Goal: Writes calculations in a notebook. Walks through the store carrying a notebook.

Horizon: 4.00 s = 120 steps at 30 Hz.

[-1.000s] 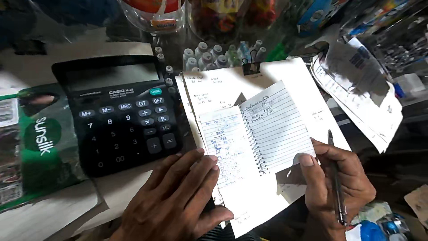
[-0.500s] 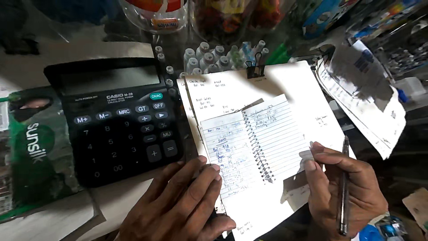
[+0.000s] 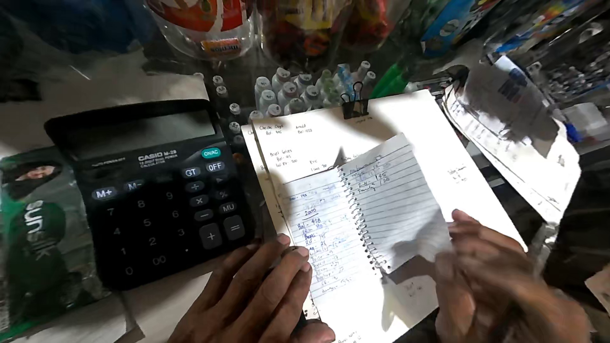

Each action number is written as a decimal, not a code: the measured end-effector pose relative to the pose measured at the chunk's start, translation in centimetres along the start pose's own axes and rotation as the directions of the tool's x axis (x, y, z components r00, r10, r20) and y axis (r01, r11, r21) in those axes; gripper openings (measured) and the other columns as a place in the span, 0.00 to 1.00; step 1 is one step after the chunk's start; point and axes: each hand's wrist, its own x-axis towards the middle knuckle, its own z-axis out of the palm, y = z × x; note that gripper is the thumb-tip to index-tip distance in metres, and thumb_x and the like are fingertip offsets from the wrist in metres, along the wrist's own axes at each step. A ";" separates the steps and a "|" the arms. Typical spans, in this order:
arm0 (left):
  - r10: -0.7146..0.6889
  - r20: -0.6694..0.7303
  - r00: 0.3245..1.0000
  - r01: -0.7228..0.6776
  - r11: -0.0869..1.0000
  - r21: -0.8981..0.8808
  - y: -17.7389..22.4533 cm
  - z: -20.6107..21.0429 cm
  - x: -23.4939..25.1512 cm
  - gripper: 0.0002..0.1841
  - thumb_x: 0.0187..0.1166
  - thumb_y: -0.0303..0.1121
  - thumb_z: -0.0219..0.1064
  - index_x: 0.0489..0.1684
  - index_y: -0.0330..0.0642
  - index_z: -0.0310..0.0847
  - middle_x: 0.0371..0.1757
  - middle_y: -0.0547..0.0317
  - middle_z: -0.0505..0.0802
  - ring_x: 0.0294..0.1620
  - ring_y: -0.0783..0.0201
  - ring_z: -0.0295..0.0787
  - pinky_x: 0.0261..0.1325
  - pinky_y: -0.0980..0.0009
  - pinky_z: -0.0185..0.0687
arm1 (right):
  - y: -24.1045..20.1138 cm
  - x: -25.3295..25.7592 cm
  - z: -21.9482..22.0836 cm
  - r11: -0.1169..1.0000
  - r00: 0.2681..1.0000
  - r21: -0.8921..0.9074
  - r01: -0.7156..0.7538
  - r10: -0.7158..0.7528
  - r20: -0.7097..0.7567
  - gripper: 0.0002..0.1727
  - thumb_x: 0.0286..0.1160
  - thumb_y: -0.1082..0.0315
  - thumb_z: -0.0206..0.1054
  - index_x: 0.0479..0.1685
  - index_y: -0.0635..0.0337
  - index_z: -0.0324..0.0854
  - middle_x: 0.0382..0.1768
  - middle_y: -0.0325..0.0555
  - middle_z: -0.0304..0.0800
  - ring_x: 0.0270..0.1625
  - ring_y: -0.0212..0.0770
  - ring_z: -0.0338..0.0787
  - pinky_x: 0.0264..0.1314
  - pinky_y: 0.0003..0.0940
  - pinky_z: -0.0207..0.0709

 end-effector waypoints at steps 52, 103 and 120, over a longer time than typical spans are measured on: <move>0.017 -0.014 1.000 -0.018 0.999 -0.050 -0.1 -0.2 -0.1 0.24 0.83 0.51 0.67 0.59 0.37 0.84 0.68 0.46 0.89 0.80 0.51 0.76 0.85 0.58 0.65 | 2.6 10.0 4.8 0.955 0.796 -0.025 0.294 -0.230 0.559 0.16 0.85 0.63 0.63 0.64 0.57 0.88 0.66 0.48 0.91 0.78 0.51 0.80 0.84 0.50 0.67; 0.058 -0.093 0.994 -0.052 0.997 0.062 0.0 0.7 -0.2 0.25 0.85 0.54 0.62 0.57 0.40 0.86 0.67 0.50 0.90 0.76 0.53 0.80 0.82 0.60 0.69 | 2.0 10.3 4.0 0.887 0.860 0.223 0.404 -0.452 0.239 0.08 0.81 0.74 0.66 0.52 0.68 0.82 0.46 0.51 0.87 0.51 0.34 0.87 0.54 0.23 0.83; 0.067 -0.109 0.992 -0.062 0.997 0.048 0.0 0.7 -0.3 0.22 0.84 0.50 0.65 0.58 0.40 0.84 0.69 0.48 0.88 0.78 0.54 0.79 0.83 0.61 0.68 | 2.4 10.3 4.7 0.893 0.884 0.275 0.357 -0.418 0.208 0.08 0.82 0.73 0.66 0.50 0.70 0.83 0.45 0.50 0.88 0.49 0.32 0.87 0.51 0.21 0.83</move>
